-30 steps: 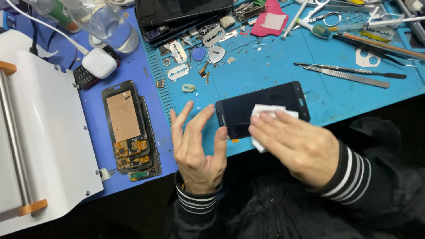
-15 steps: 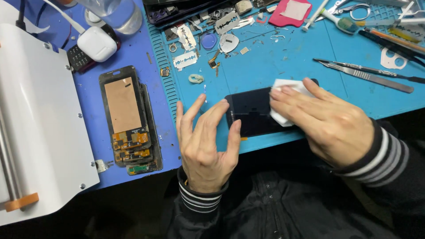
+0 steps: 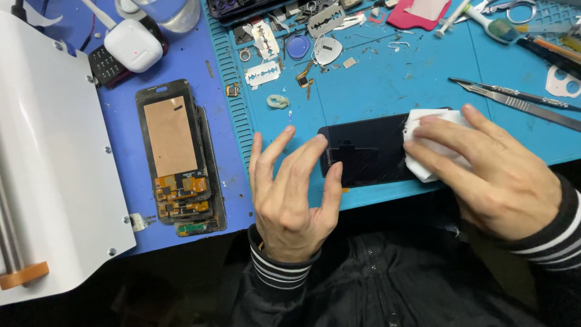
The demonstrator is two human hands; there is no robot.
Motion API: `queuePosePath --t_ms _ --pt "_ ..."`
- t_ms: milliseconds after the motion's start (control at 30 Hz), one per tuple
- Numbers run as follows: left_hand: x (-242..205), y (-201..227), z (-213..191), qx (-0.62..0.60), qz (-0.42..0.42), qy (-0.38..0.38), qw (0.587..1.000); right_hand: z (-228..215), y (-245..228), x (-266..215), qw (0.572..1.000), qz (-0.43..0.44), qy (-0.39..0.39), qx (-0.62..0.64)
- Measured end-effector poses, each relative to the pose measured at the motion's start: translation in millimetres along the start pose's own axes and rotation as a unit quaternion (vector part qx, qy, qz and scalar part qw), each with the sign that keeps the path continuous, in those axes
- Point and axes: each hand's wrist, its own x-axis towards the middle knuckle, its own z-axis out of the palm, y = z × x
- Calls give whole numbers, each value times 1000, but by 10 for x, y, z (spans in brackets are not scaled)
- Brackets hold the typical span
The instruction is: The person applies a strip of white tape to a smartphone screen, writes on it with a pencil, and then wipes the screen with a white cloth. They then apply several more strips of white tape across the screen.
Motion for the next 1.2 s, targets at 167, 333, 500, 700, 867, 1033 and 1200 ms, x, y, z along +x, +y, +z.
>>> queuePosePath --t_ms 167,333,500,700,867,1033,1200 --pt "-2 4 -3 -2 2 4 1000 23 13 122 999 6 7 -40" --pt "-9 4 -18 6 6 -3 1000 28 -48 160 1000 13 23 -3" --pt "-10 9 -2 14 12 8 1000 71 -90 207 998 29 28 -51" --pt "-52 -9 -28 -6 6 18 1000 65 -76 141 999 12 29 -21" --pt "-72 3 -32 -10 -5 25 1000 112 -137 267 999 -27 25 16" --pt "-61 7 -26 -12 -1 35 999 133 -312 299 993 -59 35 96" --pt "-60 0 -26 -6 1 35 999 172 -204 420 996 -53 63 41"
